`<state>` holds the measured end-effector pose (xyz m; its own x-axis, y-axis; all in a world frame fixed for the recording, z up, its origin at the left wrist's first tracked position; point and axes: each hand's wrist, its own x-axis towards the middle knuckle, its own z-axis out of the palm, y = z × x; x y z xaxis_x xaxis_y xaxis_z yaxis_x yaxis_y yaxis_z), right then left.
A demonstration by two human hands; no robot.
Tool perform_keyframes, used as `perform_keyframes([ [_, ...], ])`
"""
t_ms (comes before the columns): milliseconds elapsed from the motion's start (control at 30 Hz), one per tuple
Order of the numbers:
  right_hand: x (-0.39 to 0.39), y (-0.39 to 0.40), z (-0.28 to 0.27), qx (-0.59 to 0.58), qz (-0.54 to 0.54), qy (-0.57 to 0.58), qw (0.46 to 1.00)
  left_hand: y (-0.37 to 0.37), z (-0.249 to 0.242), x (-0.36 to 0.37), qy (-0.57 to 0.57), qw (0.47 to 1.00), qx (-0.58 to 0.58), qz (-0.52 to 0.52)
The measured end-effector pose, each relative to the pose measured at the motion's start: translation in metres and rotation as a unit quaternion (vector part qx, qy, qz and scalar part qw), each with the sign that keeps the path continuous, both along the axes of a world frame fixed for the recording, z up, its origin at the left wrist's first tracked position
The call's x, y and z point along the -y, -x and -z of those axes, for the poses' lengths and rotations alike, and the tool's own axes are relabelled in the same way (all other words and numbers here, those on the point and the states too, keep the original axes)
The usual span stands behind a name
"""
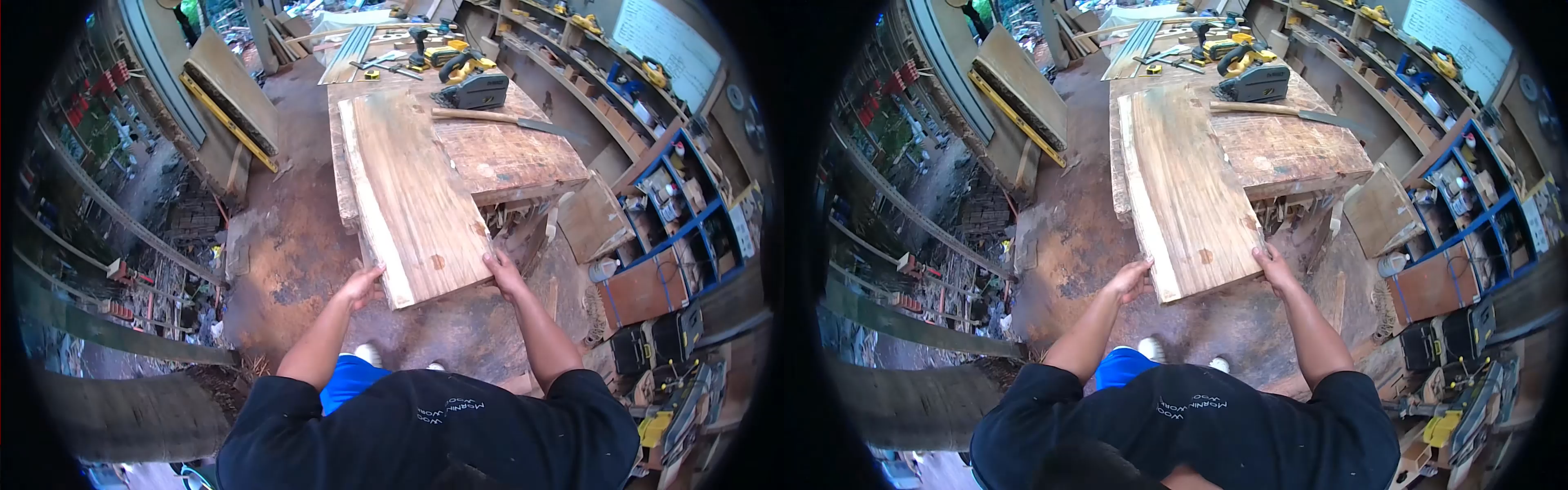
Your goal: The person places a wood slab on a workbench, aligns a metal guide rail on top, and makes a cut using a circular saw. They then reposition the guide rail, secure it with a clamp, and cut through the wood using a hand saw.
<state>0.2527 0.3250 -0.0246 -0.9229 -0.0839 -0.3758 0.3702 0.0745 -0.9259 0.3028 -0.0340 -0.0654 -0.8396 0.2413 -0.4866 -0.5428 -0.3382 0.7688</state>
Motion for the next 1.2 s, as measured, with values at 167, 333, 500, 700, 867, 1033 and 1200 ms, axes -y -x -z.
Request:
perform_keyframes([
  [167, 0.002, -0.062, 0.03, -0.021, 0.045, -0.022, 0.999, -0.039, -0.001, 0.036, 0.083, 0.982, 0.05, 0.161],
  [333, 0.01, -0.109, 0.053, -0.014, 0.241, 0.017, 0.97, -0.042, 0.018, 0.065, 0.077, 0.93, -0.048, 0.357],
  [500, 0.061, -0.138, 0.04, -0.021, 0.454, 0.102, 0.885, -0.017, -0.01, 0.173, 0.113, 0.9, -0.109, 0.406],
  [700, 0.074, -0.159, 0.059, 0.05, 0.461, 0.08, 0.882, -0.011, 0.027, 0.314, 0.154, 0.932, 0.006, 0.327],
  [867, 0.033, -0.119, 0.049, -0.07, 0.597, -0.418, 0.681, -0.007, 0.046, 0.386, 0.205, 0.944, 0.024, 0.257],
  [1033, 0.115, 0.036, -0.047, -0.299, 0.573, -0.469, 0.601, 0.025, 0.052, 0.463, 0.214, 0.957, 0.044, 0.193],
  [1200, 0.285, 0.244, -0.074, -0.415, 0.371, -0.307, 0.772, 0.054, 0.093, 0.563, 0.418, 0.906, 0.009, 0.065],
])
